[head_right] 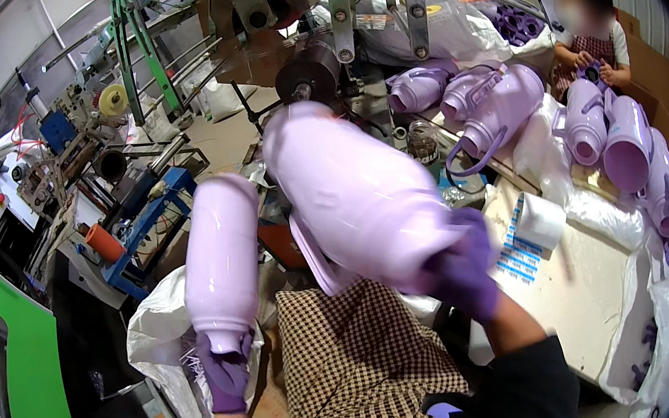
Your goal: The person assembles purple water bottles by attaching handles and screwing on lids. They pick up a bottle, attach a handle, and secure the lid, repeating this process for multiple units in a production setting.
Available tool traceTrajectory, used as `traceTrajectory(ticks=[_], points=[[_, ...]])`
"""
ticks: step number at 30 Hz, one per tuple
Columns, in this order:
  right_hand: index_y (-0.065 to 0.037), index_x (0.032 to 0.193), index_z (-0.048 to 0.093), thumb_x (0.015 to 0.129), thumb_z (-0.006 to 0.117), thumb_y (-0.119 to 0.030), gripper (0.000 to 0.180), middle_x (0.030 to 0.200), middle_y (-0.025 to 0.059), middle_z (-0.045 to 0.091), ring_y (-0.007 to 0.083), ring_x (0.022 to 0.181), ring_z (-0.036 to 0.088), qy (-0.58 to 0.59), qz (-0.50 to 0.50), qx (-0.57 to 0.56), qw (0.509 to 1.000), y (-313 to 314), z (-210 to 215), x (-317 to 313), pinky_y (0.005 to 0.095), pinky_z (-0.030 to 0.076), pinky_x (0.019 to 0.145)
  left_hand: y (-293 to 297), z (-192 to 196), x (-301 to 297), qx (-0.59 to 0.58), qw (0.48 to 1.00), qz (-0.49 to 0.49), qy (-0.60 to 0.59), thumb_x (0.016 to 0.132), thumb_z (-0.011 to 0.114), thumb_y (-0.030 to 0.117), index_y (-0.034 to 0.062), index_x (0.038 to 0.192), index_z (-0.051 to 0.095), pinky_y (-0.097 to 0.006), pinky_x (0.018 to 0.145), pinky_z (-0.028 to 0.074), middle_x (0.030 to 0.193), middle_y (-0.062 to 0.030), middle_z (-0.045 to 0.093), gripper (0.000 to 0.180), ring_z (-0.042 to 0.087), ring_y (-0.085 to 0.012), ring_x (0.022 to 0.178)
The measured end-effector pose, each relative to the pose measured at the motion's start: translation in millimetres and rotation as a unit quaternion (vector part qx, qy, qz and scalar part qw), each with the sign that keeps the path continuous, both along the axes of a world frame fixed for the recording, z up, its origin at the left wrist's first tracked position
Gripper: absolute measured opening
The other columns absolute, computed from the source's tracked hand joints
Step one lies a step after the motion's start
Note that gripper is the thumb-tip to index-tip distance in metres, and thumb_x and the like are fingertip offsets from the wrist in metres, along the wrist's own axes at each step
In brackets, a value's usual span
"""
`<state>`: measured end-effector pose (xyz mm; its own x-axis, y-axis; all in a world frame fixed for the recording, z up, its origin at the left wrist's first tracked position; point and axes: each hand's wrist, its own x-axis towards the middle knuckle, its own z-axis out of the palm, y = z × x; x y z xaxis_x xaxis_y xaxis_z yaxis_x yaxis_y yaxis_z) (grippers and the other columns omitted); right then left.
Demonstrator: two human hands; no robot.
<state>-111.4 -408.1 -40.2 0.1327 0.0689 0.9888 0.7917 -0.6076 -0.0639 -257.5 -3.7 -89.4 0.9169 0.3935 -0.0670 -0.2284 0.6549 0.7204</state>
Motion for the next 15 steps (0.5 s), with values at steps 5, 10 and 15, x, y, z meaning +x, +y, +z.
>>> traceTrajectory(ticks=[5,10,15], points=[[0.004,0.106,0.062,0.101,0.047,-0.051,0.057,0.094,0.0065,0.063,0.0149,0.085,0.061,0.289,0.032,0.416,0.862,-152.6,-42.5,-78.9,0.0344,0.053,0.076,-11.4,49.7,105.8,-0.042,0.985,-0.167,-0.027,0.093,0.064,0.048,0.0066,0.150,0.036,-0.040,0.091,0.059,0.148,-0.0205,0.042,0.075,0.052,-0.0353,0.127],[0.001,0.087,0.063,0.083,0.065,-0.072,0.073,0.083,0.0018,0.062,0.0117,0.082,0.058,0.380,0.099,0.381,0.837,-161.6,-91.4,-100.8,0.0324,0.049,0.074,-81.1,78.4,190.4,-0.337,0.847,-0.407,-0.057,0.090,0.068,0.045,0.0156,0.154,0.030,-0.040,0.091,0.062,0.150,-0.0333,0.027,0.080,0.052,-0.0407,0.124],[-0.004,0.076,0.059,0.071,0.072,-0.039,0.038,0.087,0.0024,0.065,0.0126,0.081,0.060,0.402,0.163,0.382,0.816,-111.8,-87.5,-78.5,0.0315,0.051,0.077,-133.5,112.4,307.4,-0.257,0.891,-0.360,-0.098,0.096,0.064,0.035,0.0086,0.141,0.041,-0.049,0.096,0.058,0.135,-0.0191,0.049,0.058,0.060,-0.0359,0.114]])
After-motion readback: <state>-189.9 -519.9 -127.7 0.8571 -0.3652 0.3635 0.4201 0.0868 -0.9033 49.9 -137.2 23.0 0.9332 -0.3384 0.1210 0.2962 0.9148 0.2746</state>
